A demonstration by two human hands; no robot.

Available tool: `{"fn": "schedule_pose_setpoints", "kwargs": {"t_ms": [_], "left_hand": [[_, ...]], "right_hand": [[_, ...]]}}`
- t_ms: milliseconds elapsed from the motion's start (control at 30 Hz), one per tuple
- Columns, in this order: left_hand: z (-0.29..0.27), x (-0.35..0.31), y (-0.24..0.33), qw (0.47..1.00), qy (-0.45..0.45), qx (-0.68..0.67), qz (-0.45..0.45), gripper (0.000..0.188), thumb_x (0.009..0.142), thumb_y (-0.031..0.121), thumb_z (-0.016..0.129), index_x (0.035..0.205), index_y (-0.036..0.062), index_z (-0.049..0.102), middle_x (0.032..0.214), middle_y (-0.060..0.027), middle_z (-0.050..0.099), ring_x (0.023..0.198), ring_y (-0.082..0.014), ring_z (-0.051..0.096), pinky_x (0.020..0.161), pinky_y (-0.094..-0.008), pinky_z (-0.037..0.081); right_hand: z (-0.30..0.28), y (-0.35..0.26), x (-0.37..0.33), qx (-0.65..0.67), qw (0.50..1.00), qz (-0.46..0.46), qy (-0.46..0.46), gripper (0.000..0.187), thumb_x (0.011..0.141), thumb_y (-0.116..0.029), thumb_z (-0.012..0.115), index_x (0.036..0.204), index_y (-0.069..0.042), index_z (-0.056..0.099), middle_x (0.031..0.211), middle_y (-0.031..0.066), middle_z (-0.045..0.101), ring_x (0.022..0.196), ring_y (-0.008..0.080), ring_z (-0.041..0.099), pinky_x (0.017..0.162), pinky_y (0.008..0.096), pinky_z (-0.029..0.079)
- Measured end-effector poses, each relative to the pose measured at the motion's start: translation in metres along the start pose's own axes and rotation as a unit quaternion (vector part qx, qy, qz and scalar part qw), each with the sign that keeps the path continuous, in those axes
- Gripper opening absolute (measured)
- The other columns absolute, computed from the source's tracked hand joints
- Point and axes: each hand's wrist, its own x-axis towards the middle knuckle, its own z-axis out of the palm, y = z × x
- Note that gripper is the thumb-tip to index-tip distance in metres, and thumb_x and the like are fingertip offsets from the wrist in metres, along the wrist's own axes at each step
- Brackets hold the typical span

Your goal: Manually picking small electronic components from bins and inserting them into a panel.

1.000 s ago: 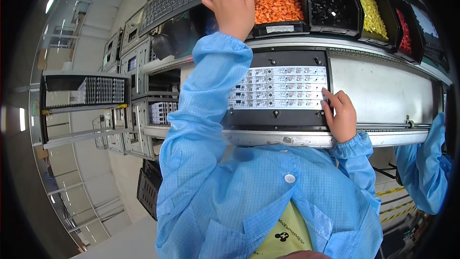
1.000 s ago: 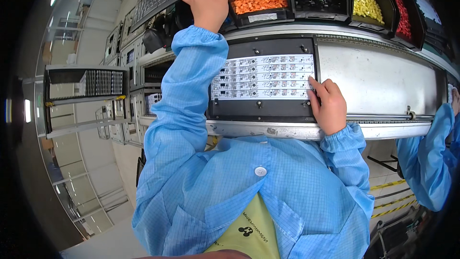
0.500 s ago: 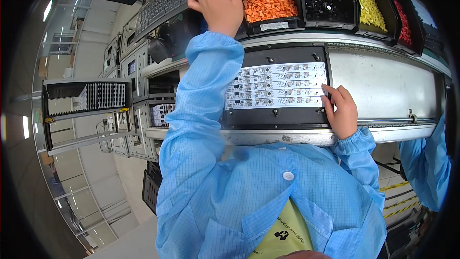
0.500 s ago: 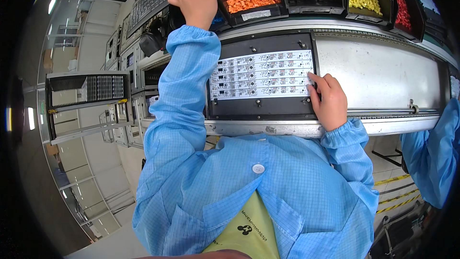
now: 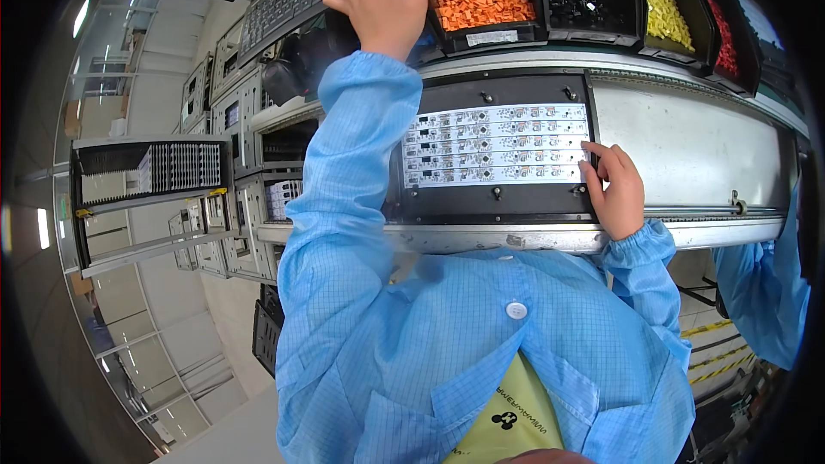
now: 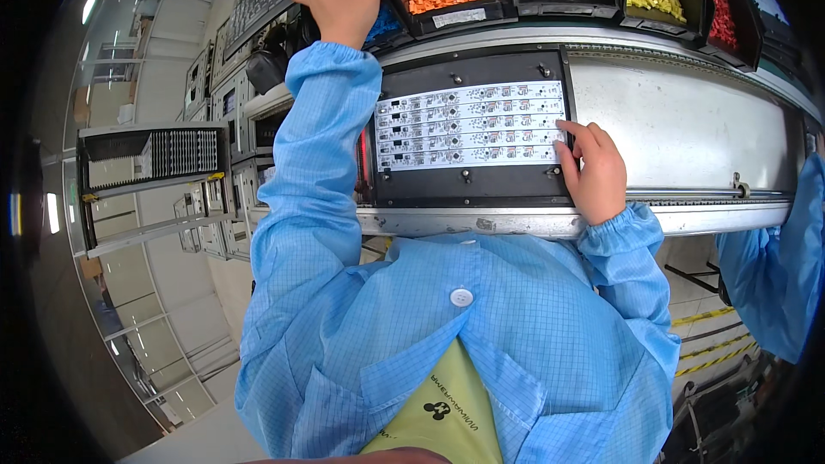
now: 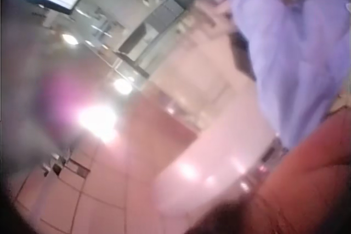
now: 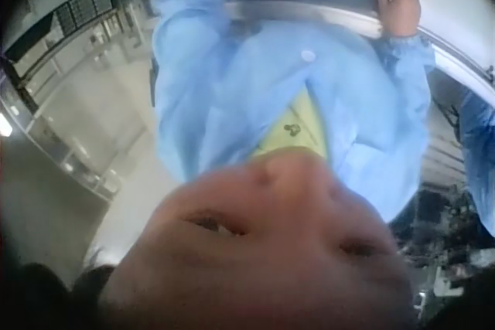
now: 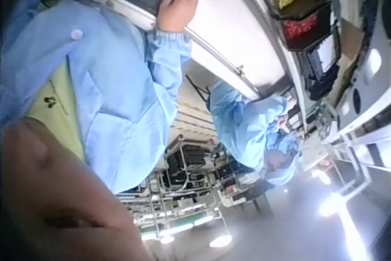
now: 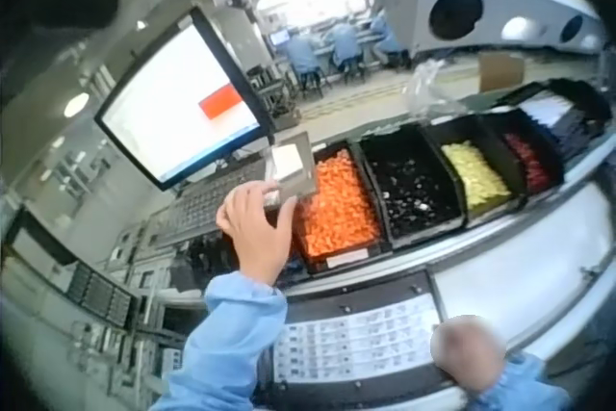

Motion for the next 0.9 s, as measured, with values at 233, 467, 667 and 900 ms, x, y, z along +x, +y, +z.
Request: {"fn": "schedule_pose_setpoints", "kwargs": {"t_ms": [233,467,667,900], "left_hand": [[-0.029,-0.059,-0.032,0.989,-0.042,-0.139,0.025,0.008,0.090,0.009,0.074,0.098,0.0110,0.074,0.101,-0.0070,0.069,0.098,-0.0285,0.065,0.085,-0.0397,0.051],[-0.029,-0.144,0.002,0.922,-0.294,-0.232,-0.101,0.019,0.091,0.005,0.073,0.110,0.0077,0.074,0.098,-0.0099,0.068,0.091,-0.0283,0.070,0.078,-0.0389,0.056],[-0.014,-0.162,0.015,0.929,-0.311,-0.197,-0.046,0.032,0.091,0.016,0.076,0.122,0.0071,0.076,0.099,-0.0084,0.067,0.096,-0.0304,0.065,0.084,-0.0421,0.053],[-0.016,-0.170,0.025,0.926,-0.311,-0.194,-0.083,0.023,0.085,0.011,0.080,0.107,0.0063,0.078,0.098,-0.0088,0.067,0.090,-0.0312,0.065,0.078,-0.0426,0.053]], "right_hand": [[-0.017,0.022,0.026,0.003,0.998,-0.028,0.061,0.029,0.094,-0.006,0.072,0.124,-0.006,0.071,0.090,0.0090,0.061,0.082,0.0222,0.062,0.074,0.0342,0.051],[-0.006,0.037,0.092,-0.090,0.987,-0.131,0.026,0.038,0.094,-0.007,0.072,0.131,-0.012,0.069,0.099,0.0088,0.063,0.096,0.0277,0.064,0.084,0.0374,0.054],[0.006,0.045,0.101,-0.074,0.985,-0.151,-0.029,0.039,0.091,-0.002,0.073,0.127,-0.015,0.074,0.106,0.0083,0.059,0.103,0.0283,0.056,0.090,0.0380,0.051],[0.009,0.045,0.105,-0.023,0.986,-0.154,-0.057,0.024,0.086,0.005,0.071,0.101,-0.013,0.075,0.103,0.0033,0.061,0.110,0.0287,0.053,0.094,0.0375,0.051]]}}
